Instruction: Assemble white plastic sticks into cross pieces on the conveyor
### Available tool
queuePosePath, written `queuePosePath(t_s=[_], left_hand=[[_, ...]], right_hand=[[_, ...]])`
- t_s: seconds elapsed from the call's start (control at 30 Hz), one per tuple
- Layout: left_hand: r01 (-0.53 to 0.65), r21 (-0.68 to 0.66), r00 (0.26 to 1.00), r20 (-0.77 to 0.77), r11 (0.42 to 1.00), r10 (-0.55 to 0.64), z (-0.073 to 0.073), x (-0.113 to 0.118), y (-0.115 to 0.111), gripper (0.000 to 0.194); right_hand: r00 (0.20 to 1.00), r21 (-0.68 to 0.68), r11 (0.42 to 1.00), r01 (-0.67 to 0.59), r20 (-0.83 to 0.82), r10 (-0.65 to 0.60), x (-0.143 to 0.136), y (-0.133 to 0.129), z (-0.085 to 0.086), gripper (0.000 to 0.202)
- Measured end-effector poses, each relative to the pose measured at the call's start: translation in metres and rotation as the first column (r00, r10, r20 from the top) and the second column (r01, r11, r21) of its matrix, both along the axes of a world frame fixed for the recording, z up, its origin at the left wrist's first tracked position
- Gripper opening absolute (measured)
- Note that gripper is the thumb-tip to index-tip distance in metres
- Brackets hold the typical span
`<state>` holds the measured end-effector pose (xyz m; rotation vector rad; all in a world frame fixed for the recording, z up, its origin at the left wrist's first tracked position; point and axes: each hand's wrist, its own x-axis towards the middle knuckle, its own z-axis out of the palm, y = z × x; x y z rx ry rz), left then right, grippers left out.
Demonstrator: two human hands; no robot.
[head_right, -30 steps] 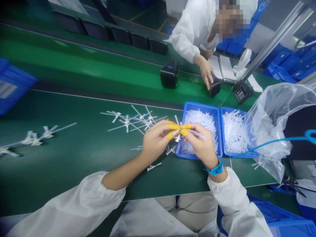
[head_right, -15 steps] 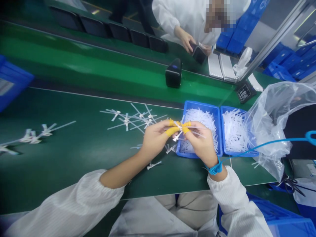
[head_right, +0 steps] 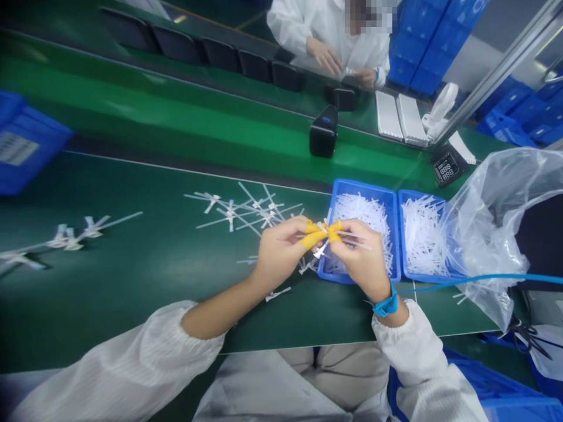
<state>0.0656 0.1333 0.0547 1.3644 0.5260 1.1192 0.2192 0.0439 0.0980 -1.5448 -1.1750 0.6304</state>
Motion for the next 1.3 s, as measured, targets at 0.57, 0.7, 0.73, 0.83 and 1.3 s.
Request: queuePosePath(t_s=[0.57,0.7,0.73,0.83,1.3], left_hand=[[-0.075,-0.077,0.982,-0.18,0.994,0.06,0.002,-0.016,0.05,0.021],[-0.022,-0.065,0.96,-0.28,0.998,0.003,-0.002,-0.022,0.063,0.022],[-0.007,-0.058,0.956,-0.295,0.998,-0.011,-0.002,-0.023,0.065,0.021],[0.053,0.008,0.938,-0.342,0.999,-0.047,-0.003,-0.026,0.068,0.017],[0.101,0.295,0.861,-0.505,0.95,0.065,-0.011,-0.028,0.065,0.046]], right_hand=[[0.973,0.047,0.999,0.025,-0.231,-0.013,-0.001,0.005,0.002,0.023],[0.975,0.038,0.999,0.015,-0.22,-0.007,-0.001,0.005,0.003,0.021],[0.976,0.034,0.999,0.015,-0.217,-0.007,0.0,0.005,0.003,0.02],[0.977,0.028,1.0,0.01,-0.211,-0.004,0.0,0.003,0.004,0.017],[0.981,0.048,0.999,0.007,-0.193,0.003,-0.001,0.003,0.002,0.024]])
